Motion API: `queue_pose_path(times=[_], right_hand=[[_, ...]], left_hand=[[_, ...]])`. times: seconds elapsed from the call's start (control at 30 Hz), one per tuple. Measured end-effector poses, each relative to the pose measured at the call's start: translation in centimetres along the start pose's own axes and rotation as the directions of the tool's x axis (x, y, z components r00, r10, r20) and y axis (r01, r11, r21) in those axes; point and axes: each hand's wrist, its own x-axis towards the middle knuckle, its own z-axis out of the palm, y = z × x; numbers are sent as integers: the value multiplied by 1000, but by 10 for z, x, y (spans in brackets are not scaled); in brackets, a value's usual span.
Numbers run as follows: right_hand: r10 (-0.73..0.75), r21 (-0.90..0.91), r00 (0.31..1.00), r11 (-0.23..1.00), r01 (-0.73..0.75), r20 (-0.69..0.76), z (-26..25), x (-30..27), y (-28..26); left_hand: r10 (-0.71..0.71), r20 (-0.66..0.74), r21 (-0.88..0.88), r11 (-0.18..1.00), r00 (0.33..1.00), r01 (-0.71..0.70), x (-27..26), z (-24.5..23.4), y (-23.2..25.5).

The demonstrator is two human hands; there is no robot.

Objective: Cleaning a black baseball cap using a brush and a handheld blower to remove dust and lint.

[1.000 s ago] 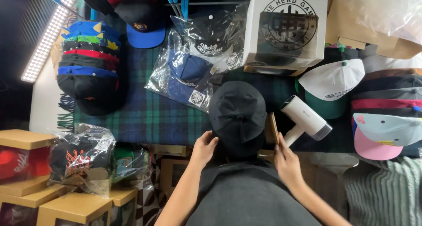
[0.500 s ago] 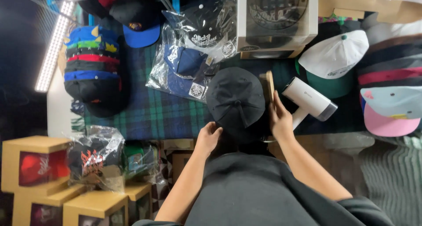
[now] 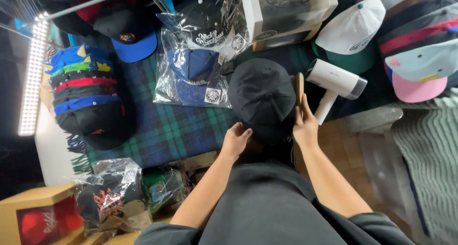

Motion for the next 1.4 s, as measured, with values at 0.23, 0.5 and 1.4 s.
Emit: queue_pose_path(times=[0.23,0.5,1.4], right_hand=[[-368,-438,896,782,443,250,-39,-131,48],[-665,-534,660,438,724,349,37,-73,-51],[355,440,922,811,-385,152,23,-111,-65]], left_hand=[[-43,194,-276,956,980,97,18,-11,-21],[-145,481,-609,654,865,449,5,-24,-7],[9,247,-36,999,969,0,8,47,-8]])
